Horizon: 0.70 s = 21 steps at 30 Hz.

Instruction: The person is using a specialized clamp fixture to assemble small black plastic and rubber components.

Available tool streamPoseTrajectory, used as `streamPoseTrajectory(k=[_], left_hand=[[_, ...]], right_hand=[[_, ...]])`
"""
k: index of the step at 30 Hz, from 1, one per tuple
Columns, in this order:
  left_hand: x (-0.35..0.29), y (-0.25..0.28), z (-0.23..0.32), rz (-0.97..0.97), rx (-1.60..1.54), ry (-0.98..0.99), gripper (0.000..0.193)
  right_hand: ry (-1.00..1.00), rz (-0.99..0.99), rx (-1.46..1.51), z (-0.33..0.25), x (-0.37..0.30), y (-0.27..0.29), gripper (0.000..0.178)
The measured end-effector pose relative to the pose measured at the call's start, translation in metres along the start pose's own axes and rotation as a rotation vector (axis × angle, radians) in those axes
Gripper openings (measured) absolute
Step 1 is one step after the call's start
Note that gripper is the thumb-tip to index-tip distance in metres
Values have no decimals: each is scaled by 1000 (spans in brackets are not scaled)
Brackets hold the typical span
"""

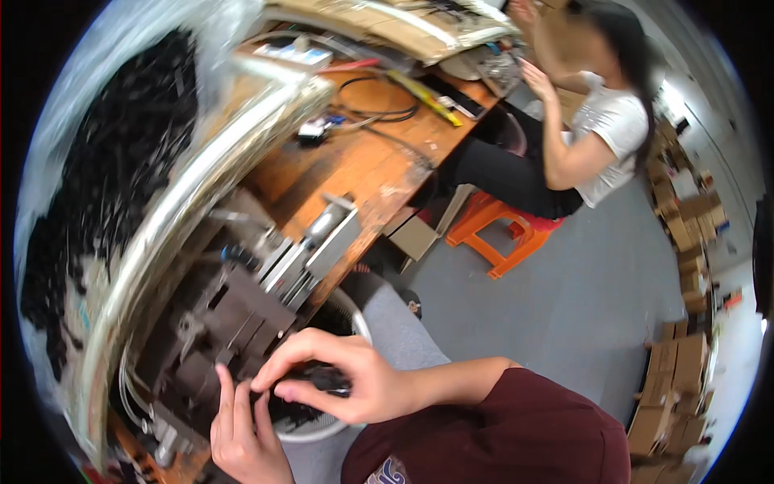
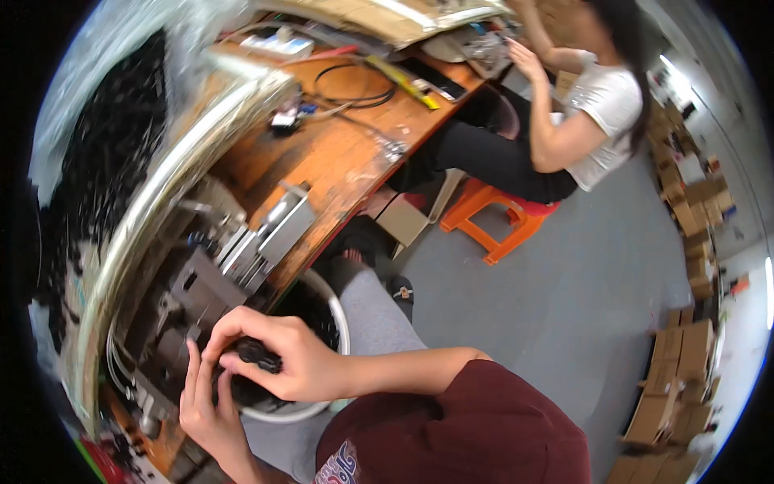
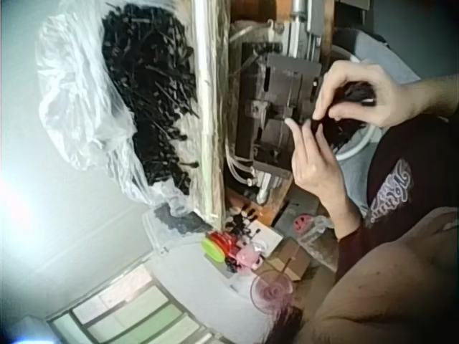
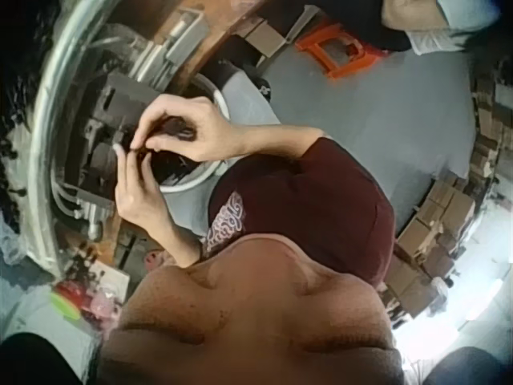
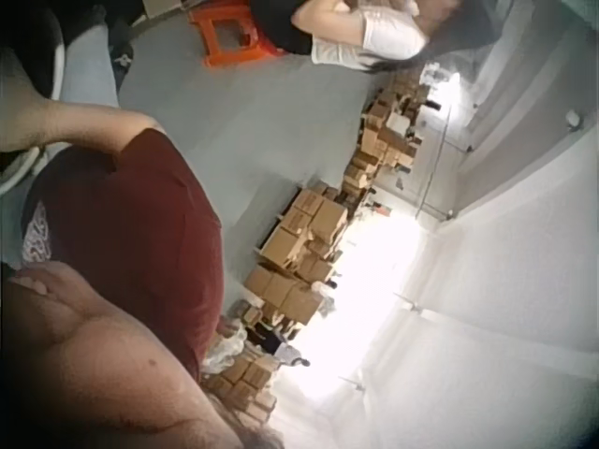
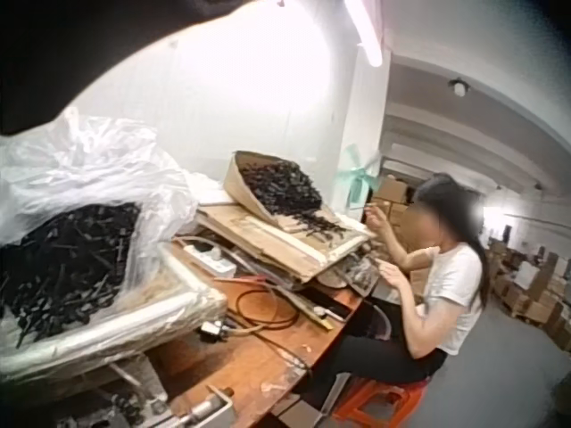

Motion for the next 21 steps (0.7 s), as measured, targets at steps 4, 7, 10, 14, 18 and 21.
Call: streamPoseTrajectory(k=[4, 7, 10, 14, 18, 21], left_hand=[[7, -2, 2, 31, 43, -83, 22], [9, 0, -1, -6, 52, -45, 23], [4, 0, -7, 34, 9, -7, 22], [4, 3, -7, 42, 21, -16, 21], [5, 3, -6, 30, 27, -13, 22], [2, 5, -8, 32, -60, -4, 25]], right_hand=[[233, -64, -228, -9, 3, 11, 23], [209, 16, -207, -7, 0, 5, 31], [286, -66, -347, 0, -2, 4, 34], [411, -130, -593, -2, -3, -6, 45], [448, -77, -739, 2, -3, -10, 40], [516, -132, -834, 8, -5, -6, 39]])
Point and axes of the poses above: each hand's wrist, its own x-axis towards the middle knuckle, its own y-axis out of the back of the hand, z = x × y, the point moved 2 cm from there along x, towards the middle knuckle, and after that the axes turned 5 degrees about -x, right-handed, at the moved point
